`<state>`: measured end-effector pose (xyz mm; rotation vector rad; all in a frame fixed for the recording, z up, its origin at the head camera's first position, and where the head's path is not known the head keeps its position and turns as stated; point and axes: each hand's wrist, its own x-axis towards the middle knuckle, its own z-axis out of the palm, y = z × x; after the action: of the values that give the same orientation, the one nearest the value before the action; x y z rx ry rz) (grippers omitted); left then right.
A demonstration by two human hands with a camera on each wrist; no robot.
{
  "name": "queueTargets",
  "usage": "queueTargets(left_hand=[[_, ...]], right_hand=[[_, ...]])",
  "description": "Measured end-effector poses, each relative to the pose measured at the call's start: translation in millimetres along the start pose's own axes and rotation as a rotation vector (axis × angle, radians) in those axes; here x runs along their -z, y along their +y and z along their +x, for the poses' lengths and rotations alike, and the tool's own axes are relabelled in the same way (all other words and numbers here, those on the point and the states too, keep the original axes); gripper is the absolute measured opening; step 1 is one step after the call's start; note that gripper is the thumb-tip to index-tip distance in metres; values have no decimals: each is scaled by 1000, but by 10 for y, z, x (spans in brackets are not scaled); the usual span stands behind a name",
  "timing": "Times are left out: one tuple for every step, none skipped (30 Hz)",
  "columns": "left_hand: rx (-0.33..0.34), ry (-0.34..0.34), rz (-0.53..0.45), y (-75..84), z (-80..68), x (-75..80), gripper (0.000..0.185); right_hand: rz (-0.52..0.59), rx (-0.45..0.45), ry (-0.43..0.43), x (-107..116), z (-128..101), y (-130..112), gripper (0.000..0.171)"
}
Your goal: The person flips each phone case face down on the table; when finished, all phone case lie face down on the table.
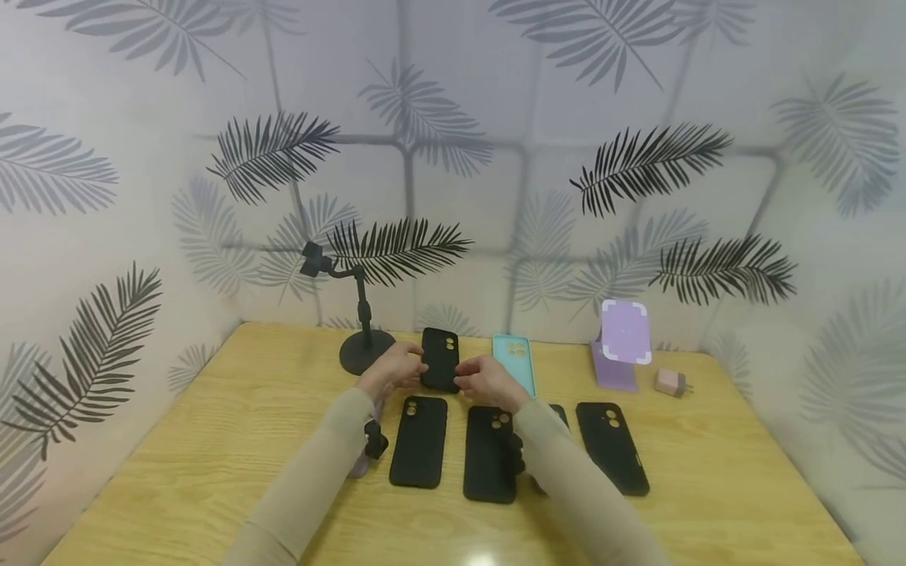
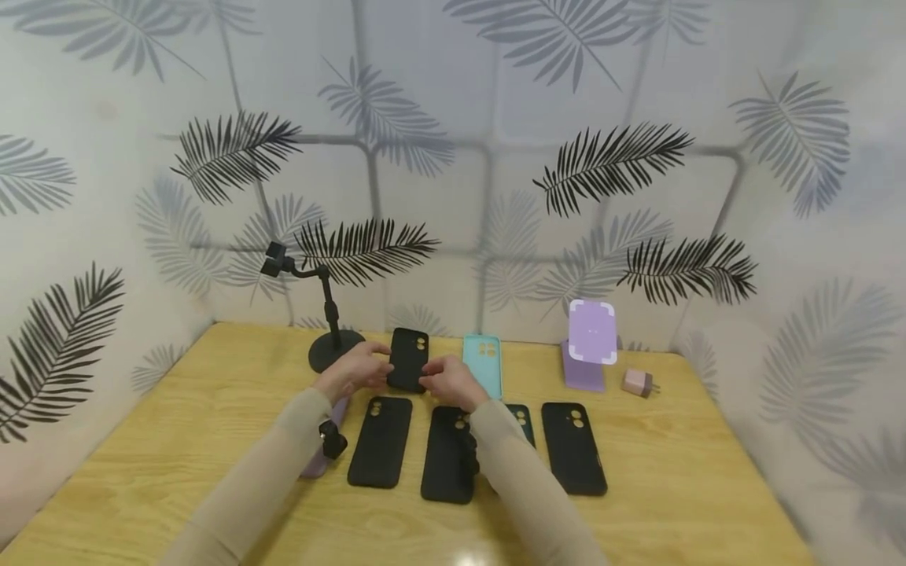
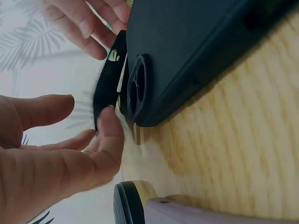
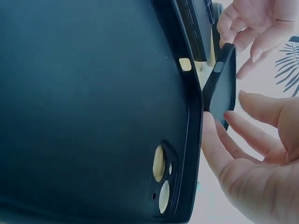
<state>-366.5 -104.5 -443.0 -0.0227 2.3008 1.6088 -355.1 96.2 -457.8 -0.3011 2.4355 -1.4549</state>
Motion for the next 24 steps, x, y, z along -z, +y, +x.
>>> queueTargets(left_hand=[[2,3,-27,-2,0,4,54],[5,5,-54,1,-3,8,54],[5,8,-74,5,-9,10,55],[6,9,-96,10,-15,12,55],[10,8,-119,14,-18,13,56],[6,2,-136,21,-22,12,56],[1,-7,-155,29,-22,10,57],[-6,-19,-175,38,-22,7,57],[-12,-34,-195,45,-21,3,57],[-18,-52,-216,52,-18,-1,57],[-24,-73,-241,57,-13,-6,58],[-31,-94,-264,64,-11,-13,58],[-36,-115,-286,67,-5,-18,58],[-41,-134,-304,68,1,-23,58],[-43,-150,-320,66,8,-28,58],[-45,-163,-332,63,14,-34,59],[-48,-172,-337,61,18,-42,59],[-51,-178,-336,56,22,-47,59],[-51,-179,-335,52,26,-53,60],[-50,-179,-332,50,29,-61,60],[-50,-177,-327,45,31,-68,59],[-49,-176,-319,43,32,-77,58],[-49,-174,-312,42,34,-86,57],[-49,-173,-306,36,39,-92,56]], right_hand=[[12,-2,-5,-1,5,1,38],[26,-6,-10,-2,10,0,38],[38,-11,-12,-2,15,-2,38],[51,-16,-17,-2,21,-5,39],[59,-19,-20,-2,29,-6,39],[69,-25,-21,-1,34,-7,40],[76,-25,-24,0,39,-7,40],[88,-28,-28,2,44,-8,41],[103,-32,-33,4,50,-7,41],[120,-34,-42,6,56,-4,42],[133,-31,-50,8,61,-1,43],[147,-33,-59,11,63,-3,45],[156,-30,-70,14,66,-2,46],[168,-30,-79,18,68,-1,47],[177,-31,-88,21,68,-3,48],[179,-28,-96,25,67,-6,49],[181,-27,-102,27,65,-10,50],[190,-30,-108,29,64,-14,51],[196,-31,-113,29,62,-19,52],[204,-33,-118,28,62,-23,52],[210,-32,-119,25,60,-26,53],[218,-33,-119,21,60,-28,53],[230,-37,-120,18,60,-30,54],[241,-40,-118,13,59,-33,54]])
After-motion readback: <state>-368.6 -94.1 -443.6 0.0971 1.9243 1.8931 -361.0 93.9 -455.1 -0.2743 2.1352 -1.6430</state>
